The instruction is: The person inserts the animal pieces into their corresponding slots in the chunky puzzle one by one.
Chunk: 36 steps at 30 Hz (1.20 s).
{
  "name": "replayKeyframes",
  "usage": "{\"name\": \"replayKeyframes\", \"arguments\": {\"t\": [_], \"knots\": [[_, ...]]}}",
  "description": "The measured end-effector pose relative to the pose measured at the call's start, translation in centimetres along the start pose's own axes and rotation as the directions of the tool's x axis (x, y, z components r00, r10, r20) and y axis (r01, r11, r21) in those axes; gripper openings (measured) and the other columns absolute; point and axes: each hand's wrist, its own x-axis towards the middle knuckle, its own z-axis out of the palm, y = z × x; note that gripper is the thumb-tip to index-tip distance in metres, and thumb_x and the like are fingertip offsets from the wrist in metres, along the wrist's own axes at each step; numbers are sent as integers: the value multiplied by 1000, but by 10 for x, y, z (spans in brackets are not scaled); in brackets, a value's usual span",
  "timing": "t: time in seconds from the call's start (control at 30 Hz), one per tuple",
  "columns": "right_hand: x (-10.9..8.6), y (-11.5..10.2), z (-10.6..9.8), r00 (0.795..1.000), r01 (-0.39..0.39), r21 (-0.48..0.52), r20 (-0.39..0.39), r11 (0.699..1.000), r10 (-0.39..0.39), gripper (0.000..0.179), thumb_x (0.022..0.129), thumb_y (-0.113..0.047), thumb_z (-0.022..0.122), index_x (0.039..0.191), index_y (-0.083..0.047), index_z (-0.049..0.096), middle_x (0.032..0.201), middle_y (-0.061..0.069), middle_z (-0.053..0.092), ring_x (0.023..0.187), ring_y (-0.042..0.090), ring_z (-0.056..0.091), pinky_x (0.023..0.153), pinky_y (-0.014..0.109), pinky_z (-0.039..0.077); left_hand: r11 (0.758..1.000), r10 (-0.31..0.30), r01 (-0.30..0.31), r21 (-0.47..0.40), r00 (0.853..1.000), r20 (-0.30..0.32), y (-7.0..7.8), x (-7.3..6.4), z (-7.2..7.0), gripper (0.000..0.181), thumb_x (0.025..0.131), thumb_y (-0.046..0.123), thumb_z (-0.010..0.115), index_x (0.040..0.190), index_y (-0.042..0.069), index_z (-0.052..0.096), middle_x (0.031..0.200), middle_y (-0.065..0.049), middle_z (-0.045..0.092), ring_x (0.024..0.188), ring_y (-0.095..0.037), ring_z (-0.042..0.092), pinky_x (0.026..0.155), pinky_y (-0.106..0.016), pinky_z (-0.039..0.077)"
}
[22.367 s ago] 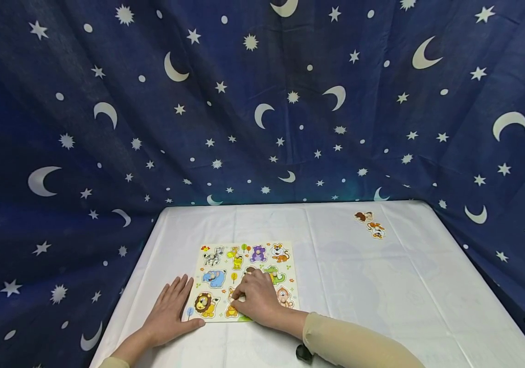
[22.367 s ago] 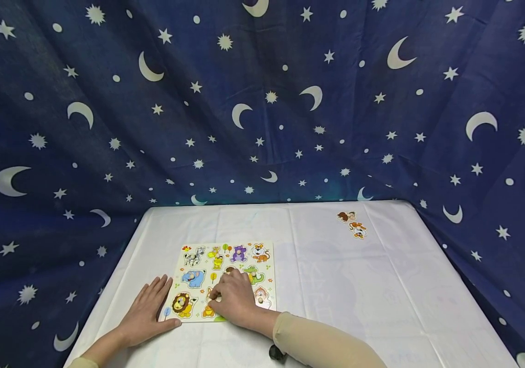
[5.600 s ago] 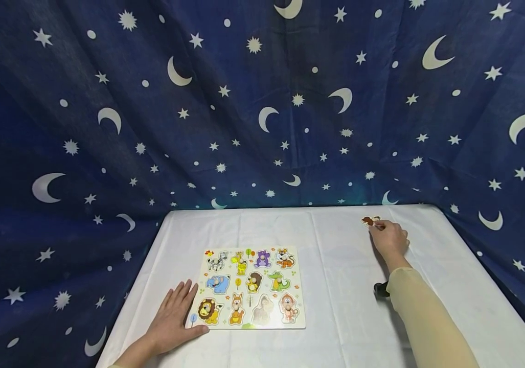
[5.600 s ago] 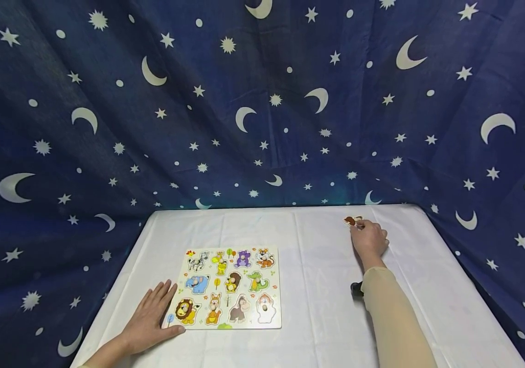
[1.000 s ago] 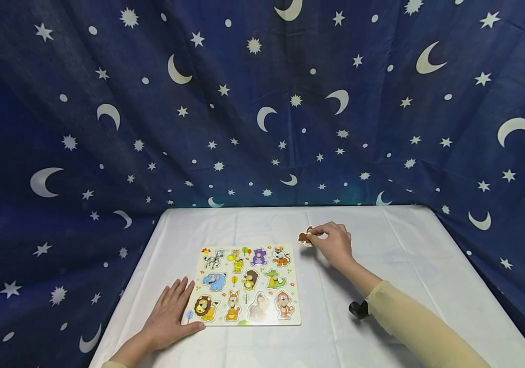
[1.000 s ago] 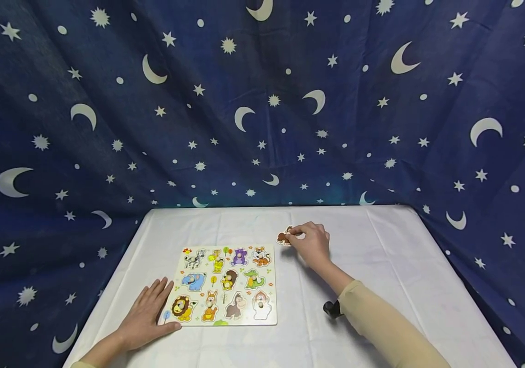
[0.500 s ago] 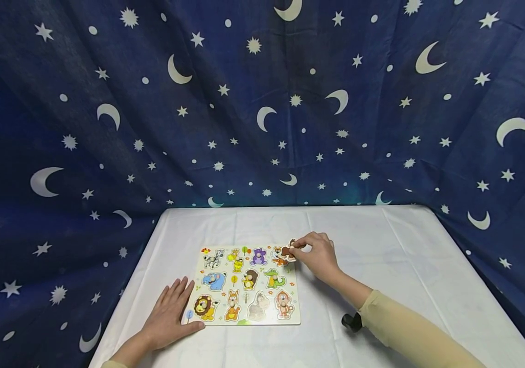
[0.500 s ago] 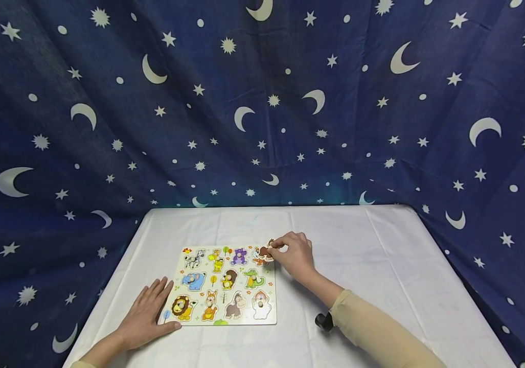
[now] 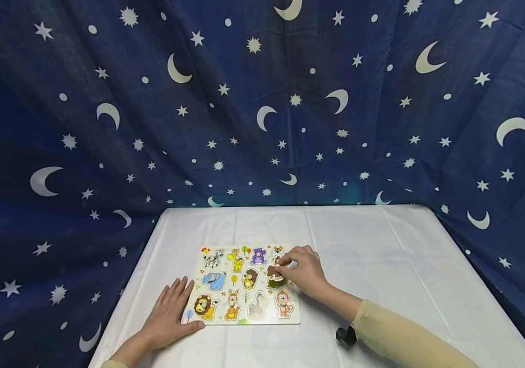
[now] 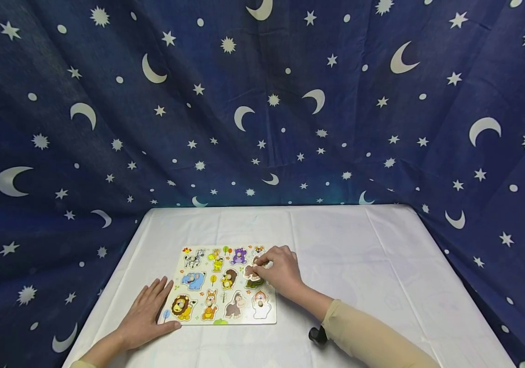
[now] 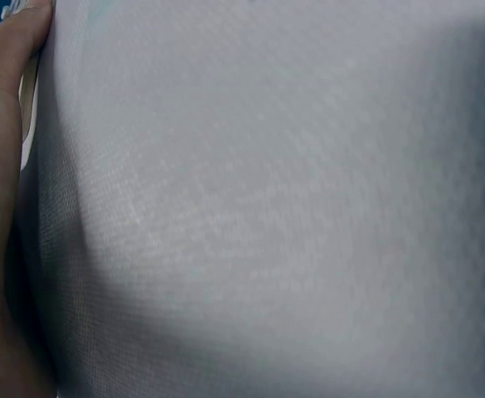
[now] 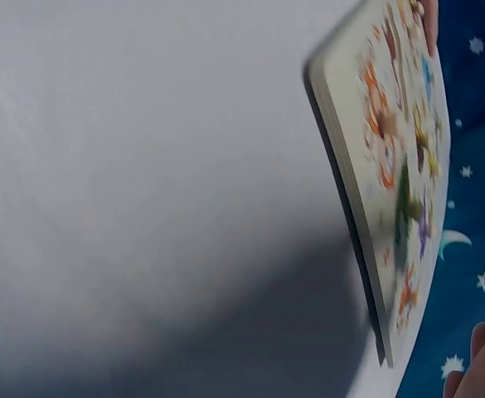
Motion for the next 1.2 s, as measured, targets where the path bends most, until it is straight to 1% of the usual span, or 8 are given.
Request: {"name": "replayKeyframes", "arguments": {"t": [0.27, 0.37, 0.47, 0.6, 0.7, 0.77, 1.03, 1.2], "knots": [[-17, -7, 15, 997, 42, -27, 69, 999, -40, 12, 79, -31, 89, 79, -32, 76, 81, -19, 62, 94, 10, 52, 89, 41, 40, 1000, -5, 6, -8, 1000, 10, 0, 0, -1, 115, 78, 80, 66, 161, 9, 32, 167, -14, 24, 154, -36, 16, 126, -46, 1], [-23, -8, 21, 994, 61, -44, 91, 997, -57, 11, 79, -33, 89, 79, -32, 77, 81, -22, 62, 93, 10, 51, 90, 42, 40, 1000, -9, 10, -15, 1000, 18, 0, 0, -2, 115, 78, 80, 67, 161, 8, 32, 168, -15, 24, 154, -37, 15, 125, -48, 3], [-28, -9, 26, 992, 78, -54, 100, 995, -72, 12, 77, -32, 90, 78, -32, 78, 82, -24, 61, 92, 9, 51, 91, 41, 41, 1000, -10, 10, -11, 1000, 24, 0, 0, -2, 116, 78, 81, 65, 161, 9, 31, 168, -14, 22, 155, -36, 14, 126, -46, 0], [-32, -10, 31, 991, 97, -63, 99, 993, -91, 15, 75, -30, 90, 78, -34, 76, 82, -26, 60, 90, 6, 50, 90, 40, 41, 1000, 14, -14, -3, 1000, -11, -1, -1, 0, 114, 78, 80, 66, 161, 9, 33, 167, -16, 25, 154, -37, 16, 126, -39, -5], [-35, -11, 34, 989, 117, -68, 97, 991, -111, 17, 74, -30, 91, 77, -36, 74, 81, -27, 59, 88, 4, 50, 89, 39, 41, 999, 41, -40, 10, 998, -47, -1, -1, 1, 112, 78, 78, 68, 159, 7, 35, 165, -18, 29, 153, -38, 20, 126, -38, -4], [-36, -11, 35, 988, 124, -68, 100, 990, -117, 19, 74, -30, 91, 76, -36, 74, 81, -27, 59, 86, 3, 49, 88, 39, 40, 999, 44, -43, 15, 998, -50, -1, -1, 1, 112, 79, 78, 67, 159, 7, 36, 165, -18, 29, 152, -38, 20, 126, -39, -3], [-42, -12, 41, 983, 156, -80, 110, 985, -146, 19, 71, -29, 93, 78, -30, 76, 81, -27, 60, 83, 3, 48, 85, 37, 41, 1000, 20, -20, -12, 1000, -16, 5, 0, -6, 112, 79, 76, 69, 160, 6, 35, 165, -18, 28, 153, -40, 20, 124, -53, 10], [-44, -12, 43, 981, 169, -91, 114, 981, -158, 19, 71, -30, 93, 78, -29, 76, 81, -25, 61, 84, 3, 48, 85, 36, 41, 1000, 10, -10, -9, 1000, 0, 6, -1, -7, 112, 79, 77, 68, 160, 7, 34, 166, -17, 27, 153, -39, 19, 124, -55, 11]]}}
